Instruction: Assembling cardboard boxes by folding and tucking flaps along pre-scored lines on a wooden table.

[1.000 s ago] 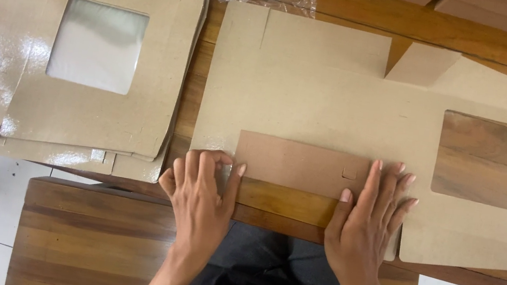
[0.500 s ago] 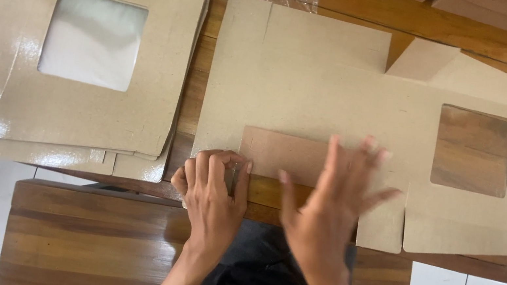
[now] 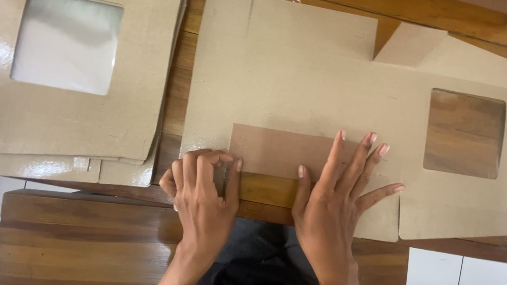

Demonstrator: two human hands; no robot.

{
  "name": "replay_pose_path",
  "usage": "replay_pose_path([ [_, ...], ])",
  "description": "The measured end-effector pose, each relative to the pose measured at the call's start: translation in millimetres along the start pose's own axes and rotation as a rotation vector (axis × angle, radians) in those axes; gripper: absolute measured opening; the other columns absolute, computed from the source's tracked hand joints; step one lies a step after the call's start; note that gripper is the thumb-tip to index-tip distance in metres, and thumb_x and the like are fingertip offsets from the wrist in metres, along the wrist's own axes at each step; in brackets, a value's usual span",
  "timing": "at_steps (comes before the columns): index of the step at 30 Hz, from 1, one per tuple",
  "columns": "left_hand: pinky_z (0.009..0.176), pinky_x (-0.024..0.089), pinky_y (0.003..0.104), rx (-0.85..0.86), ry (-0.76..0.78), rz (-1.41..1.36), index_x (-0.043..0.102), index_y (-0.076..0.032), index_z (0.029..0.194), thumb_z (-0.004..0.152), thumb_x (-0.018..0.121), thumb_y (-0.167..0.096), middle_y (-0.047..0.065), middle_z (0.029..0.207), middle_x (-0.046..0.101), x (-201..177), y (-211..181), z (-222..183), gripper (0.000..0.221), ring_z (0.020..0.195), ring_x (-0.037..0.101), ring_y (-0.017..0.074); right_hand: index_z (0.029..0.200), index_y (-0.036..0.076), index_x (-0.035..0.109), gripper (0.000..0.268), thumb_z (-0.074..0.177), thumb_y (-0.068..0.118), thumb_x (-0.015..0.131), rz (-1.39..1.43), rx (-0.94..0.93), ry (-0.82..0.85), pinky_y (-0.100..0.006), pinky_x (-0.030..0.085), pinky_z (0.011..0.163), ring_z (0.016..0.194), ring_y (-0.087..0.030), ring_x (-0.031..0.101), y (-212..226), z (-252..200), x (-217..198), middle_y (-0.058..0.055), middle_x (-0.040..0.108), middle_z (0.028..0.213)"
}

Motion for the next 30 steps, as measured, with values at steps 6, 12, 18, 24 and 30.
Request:
replay_pose_path([
  [6,0.088,0.028,0.036,0.007,-0.025,0.030,0.061,-0.018,0.095,0.101,0.068,-0.036,-0.006,0.098,0.062,0,-1,-1,0.020,0.086,0.050,0.0168,0.163,0.001,0.017,0.070,0.109,0.030,0.051,0.013,0.028,-0.036,-0.084,-0.004,0.110,0.156,-0.052,0.005,-22,-2,-10,-0.035,0.013,0.167],
  [12,0.090,0.028,0.038,-0.023,0.043,0.059,0.063,-0.020,0.102,0.102,0.064,-0.038,-0.006,0.100,0.059,-2,-5,2,0.018,0.090,0.050,0.0172,0.163,0.002,0.019,0.066,0.110,0.029,0.048,0.065,0.076,-0.047,-0.081,-0.009,0.111,0.157,-0.052,0.005,-52,-6,-13,-0.034,0.013,0.168],
  [18,0.095,0.030,0.044,-0.007,0.245,0.167,0.062,-0.017,0.120,0.099,0.057,-0.037,0.003,0.108,0.062,17,-18,1,0.029,0.098,0.052,0.0221,0.162,0.005,0.022,0.057,0.109,0.018,0.038,0.234,0.132,-0.033,-0.077,-0.011,0.114,0.158,-0.048,0.002,-52,-8,0,-0.027,0.010,0.170],
  [24,0.088,0.034,0.043,0.231,0.282,-0.070,0.061,-0.017,0.121,0.098,0.063,-0.028,0.006,0.107,0.057,59,-88,-20,0.026,0.093,0.050,0.0260,0.160,0.007,0.025,0.055,0.109,0.017,0.044,0.337,0.130,-0.052,-0.074,-0.011,0.116,0.158,-0.047,0.005,-58,-10,-1,-0.028,0.017,0.169],
  [30,0.087,0.032,0.040,0.152,0.313,-0.099,0.061,-0.017,0.116,0.102,0.056,-0.026,0.002,0.102,0.057,62,-83,-23,0.017,0.092,0.047,0.0218,0.160,0.007,0.025,0.057,0.108,0.015,0.046,0.330,0.109,-0.072,-0.073,-0.010,0.117,0.158,-0.048,0.006,-58,-11,-2,-0.028,0.018,0.169],
])
Point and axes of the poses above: each hand's wrist, its own z-axis towards the middle knuckle, its own x-axis out of the palm, y = z × x, the point moved 8 cm from there along z, towards the middle knuckle
